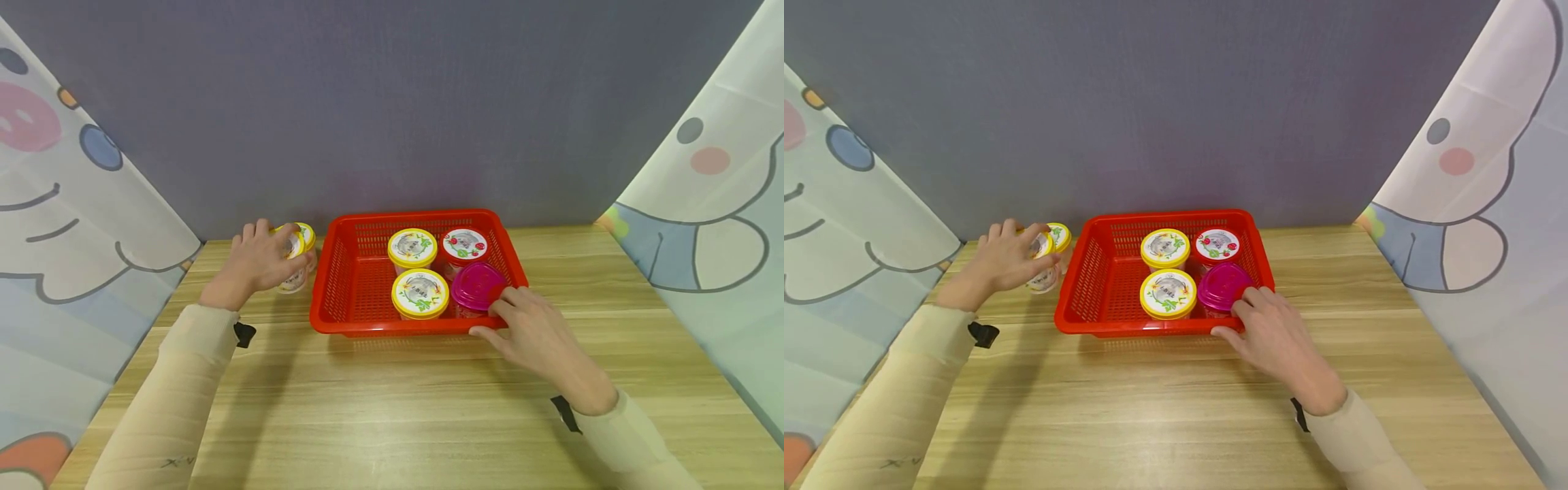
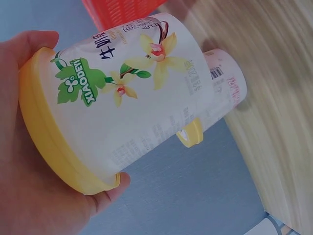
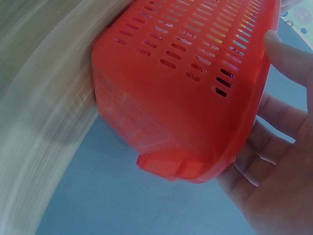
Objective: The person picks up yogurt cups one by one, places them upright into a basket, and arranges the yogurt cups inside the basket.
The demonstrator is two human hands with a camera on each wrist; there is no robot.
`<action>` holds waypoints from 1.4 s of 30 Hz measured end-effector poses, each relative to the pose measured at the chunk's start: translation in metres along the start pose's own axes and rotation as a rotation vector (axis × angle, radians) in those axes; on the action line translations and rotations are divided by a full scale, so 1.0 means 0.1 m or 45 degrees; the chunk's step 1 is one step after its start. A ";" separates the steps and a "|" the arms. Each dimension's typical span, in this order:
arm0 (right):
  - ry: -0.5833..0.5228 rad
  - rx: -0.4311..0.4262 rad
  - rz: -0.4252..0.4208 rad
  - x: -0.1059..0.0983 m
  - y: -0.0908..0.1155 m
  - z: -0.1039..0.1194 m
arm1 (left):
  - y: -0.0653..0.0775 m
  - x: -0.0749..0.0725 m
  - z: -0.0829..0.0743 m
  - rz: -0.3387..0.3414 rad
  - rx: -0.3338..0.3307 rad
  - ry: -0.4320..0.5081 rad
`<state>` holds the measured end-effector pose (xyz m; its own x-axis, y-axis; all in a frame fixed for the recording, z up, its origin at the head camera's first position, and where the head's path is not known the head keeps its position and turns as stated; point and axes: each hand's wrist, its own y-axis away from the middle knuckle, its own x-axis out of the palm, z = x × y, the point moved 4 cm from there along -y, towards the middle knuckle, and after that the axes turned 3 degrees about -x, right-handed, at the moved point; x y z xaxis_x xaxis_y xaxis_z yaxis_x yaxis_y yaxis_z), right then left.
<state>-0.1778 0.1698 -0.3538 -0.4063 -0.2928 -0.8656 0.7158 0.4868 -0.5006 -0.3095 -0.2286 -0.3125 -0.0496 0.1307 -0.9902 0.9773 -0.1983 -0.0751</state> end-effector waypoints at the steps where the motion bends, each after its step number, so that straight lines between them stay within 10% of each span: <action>1: 0.000 0.000 0.000 0.00 0.00 0.00 | -0.01 -0.01 -0.01 0.001 0.000 -0.001; 42: -0.006 0.007 0.017 0.00 0.00 0.00 | -0.28 -0.36 -0.48 -0.005 0.059 0.009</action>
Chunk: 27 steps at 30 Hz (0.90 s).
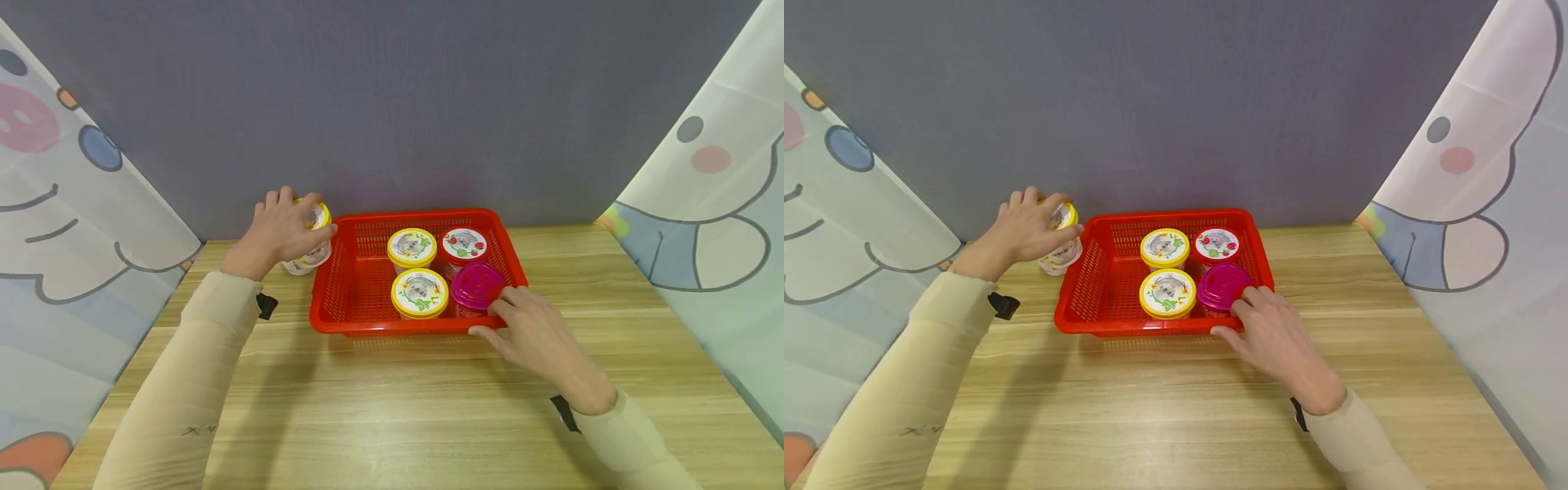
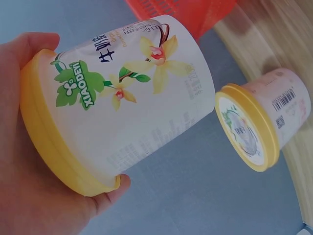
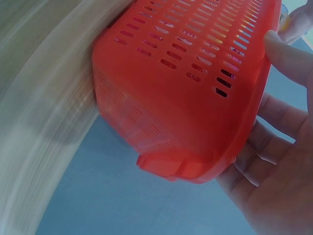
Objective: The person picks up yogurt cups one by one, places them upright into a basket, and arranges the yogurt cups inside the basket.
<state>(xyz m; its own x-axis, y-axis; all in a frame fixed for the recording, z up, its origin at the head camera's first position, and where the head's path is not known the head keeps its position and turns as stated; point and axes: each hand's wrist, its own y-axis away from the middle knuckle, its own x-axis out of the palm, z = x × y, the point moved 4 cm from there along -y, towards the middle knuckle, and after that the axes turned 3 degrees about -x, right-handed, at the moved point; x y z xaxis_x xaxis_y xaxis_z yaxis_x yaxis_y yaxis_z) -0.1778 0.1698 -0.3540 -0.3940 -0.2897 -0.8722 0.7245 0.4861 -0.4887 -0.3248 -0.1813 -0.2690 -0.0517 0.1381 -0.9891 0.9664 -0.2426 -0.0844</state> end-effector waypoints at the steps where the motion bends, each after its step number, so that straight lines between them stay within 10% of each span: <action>1: 0.000 -0.001 -0.004 0.00 0.00 0.00 | -0.01 0.00 -0.02 0.003 0.002 -0.001; 27: -0.008 -0.006 -0.016 0.00 0.00 -0.01 | -0.35 0.10 -0.36 0.033 0.023 0.041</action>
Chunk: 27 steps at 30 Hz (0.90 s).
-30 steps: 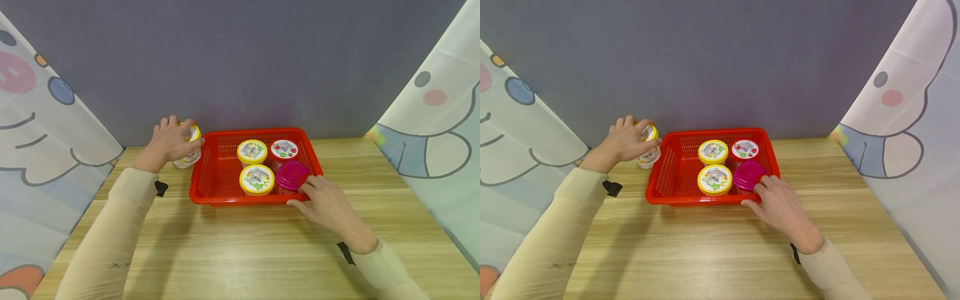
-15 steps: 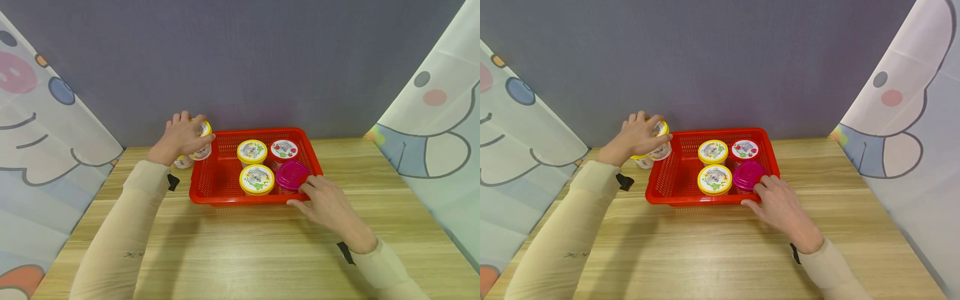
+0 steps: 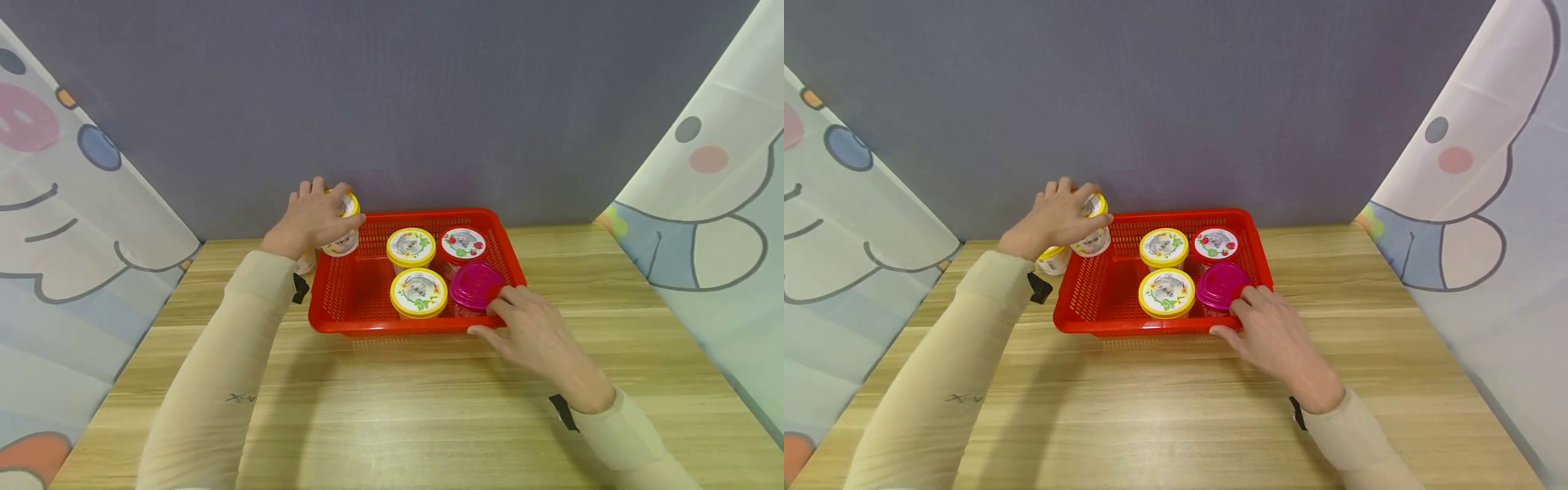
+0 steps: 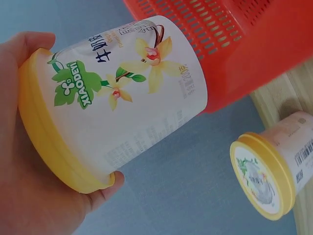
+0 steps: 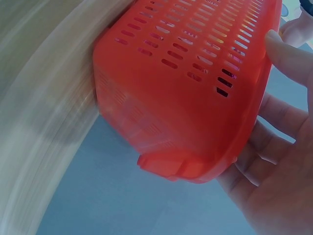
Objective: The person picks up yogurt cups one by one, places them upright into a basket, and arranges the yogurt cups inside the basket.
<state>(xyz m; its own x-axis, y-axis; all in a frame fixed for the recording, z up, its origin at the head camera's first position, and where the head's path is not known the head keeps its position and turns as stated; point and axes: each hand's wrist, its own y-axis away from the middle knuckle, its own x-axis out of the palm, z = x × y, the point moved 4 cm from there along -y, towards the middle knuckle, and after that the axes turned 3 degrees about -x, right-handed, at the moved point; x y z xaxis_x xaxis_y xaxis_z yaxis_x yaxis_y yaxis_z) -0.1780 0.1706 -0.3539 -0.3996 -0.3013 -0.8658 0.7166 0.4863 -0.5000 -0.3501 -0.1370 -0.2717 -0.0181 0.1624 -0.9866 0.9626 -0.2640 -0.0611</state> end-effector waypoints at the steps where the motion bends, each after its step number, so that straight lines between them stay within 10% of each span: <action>1: 0.000 0.000 0.000 0.00 0.00 0.00 | -0.01 0.01 -0.01 0.003 0.002 0.002; 27: 0.001 0.005 0.001 0.01 0.00 -0.02 | -0.22 0.28 -0.17 0.062 -0.004 0.017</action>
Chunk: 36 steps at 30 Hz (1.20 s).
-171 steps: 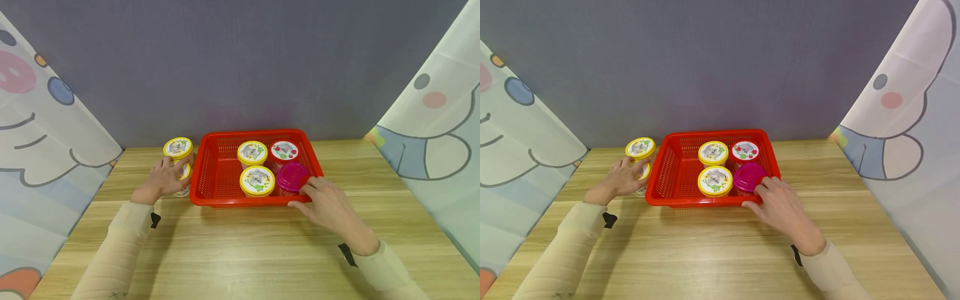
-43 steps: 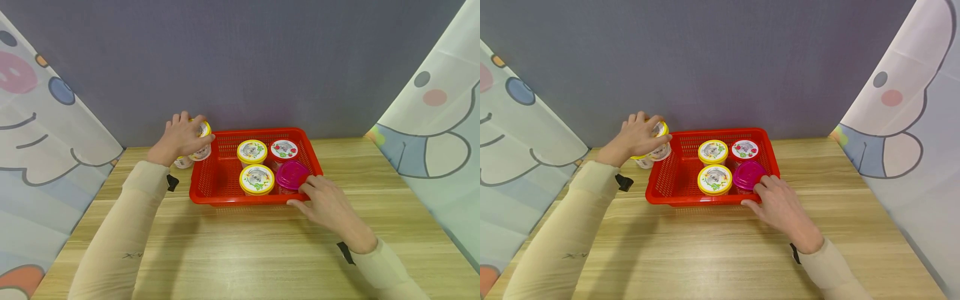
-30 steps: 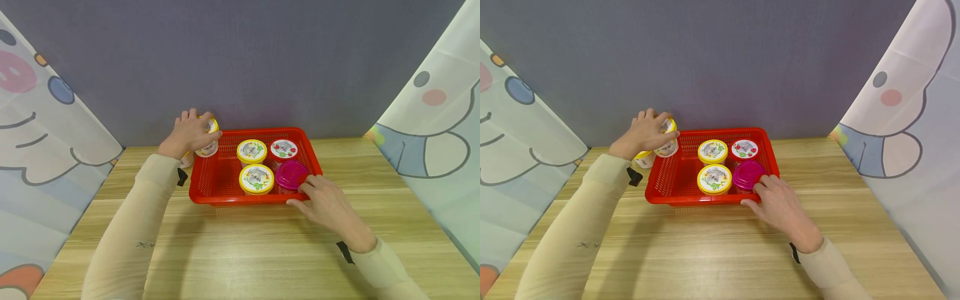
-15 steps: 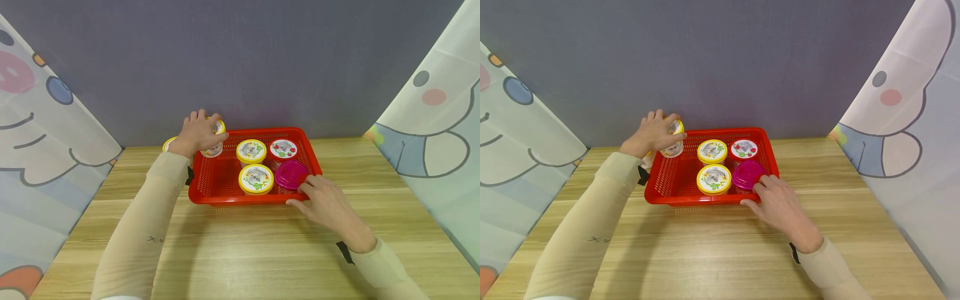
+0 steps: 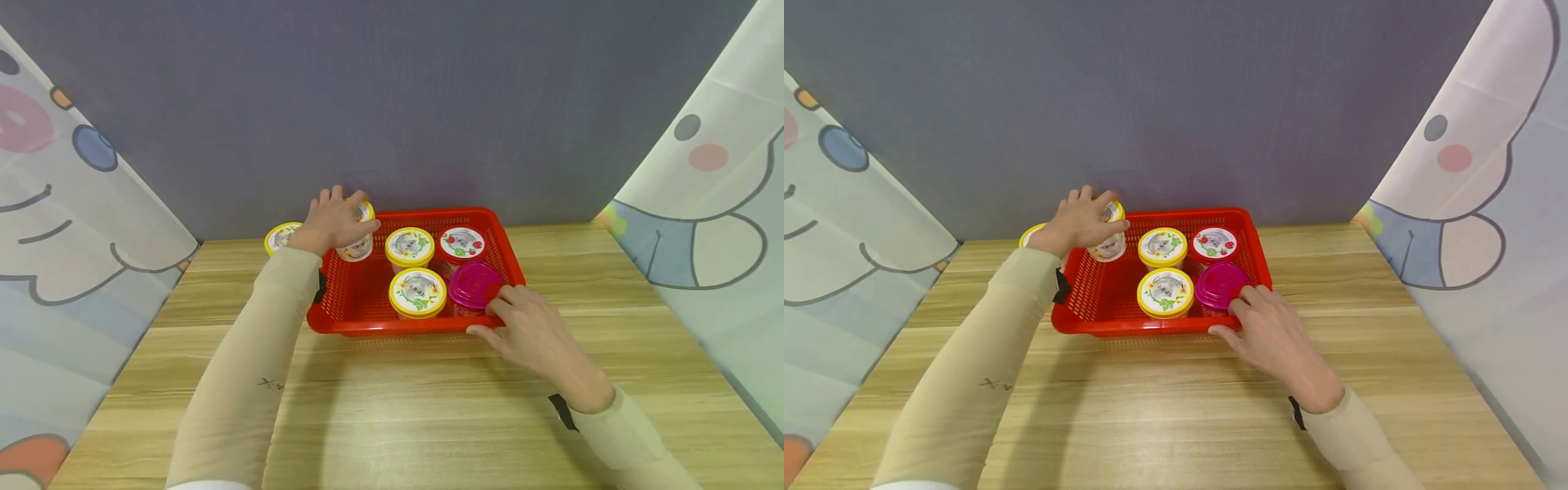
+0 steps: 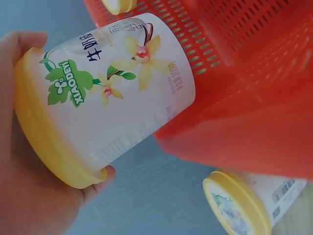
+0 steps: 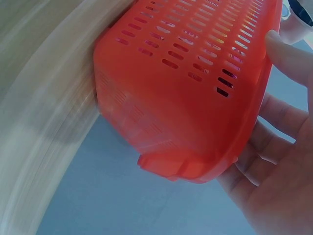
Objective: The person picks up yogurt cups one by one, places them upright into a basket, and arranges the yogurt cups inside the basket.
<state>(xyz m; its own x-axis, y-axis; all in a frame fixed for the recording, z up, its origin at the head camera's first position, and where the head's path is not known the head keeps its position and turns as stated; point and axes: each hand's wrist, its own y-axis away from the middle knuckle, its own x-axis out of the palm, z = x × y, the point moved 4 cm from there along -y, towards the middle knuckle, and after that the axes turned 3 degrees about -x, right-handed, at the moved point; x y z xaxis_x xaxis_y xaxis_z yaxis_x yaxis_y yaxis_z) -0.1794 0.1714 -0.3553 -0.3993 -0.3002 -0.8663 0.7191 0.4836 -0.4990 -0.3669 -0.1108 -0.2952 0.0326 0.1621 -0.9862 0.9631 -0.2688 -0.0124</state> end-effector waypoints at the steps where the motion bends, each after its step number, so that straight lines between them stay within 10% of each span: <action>1: 0.000 -0.001 0.000 0.00 0.00 0.00 | -0.01 0.02 0.00 0.001 -0.005 0.003; 36: 0.002 0.008 0.024 0.00 0.00 0.01 | -0.09 0.43 -0.07 0.147 0.040 -0.112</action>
<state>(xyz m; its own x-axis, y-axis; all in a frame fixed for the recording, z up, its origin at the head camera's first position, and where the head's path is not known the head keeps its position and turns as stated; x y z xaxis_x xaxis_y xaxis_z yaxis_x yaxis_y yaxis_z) -0.1790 0.1705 -0.3552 -0.3866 -0.2901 -0.8754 0.7301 0.4837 -0.4827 -0.3718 -0.0949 -0.3365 0.1176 0.0448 -0.9920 0.9454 -0.3107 0.0980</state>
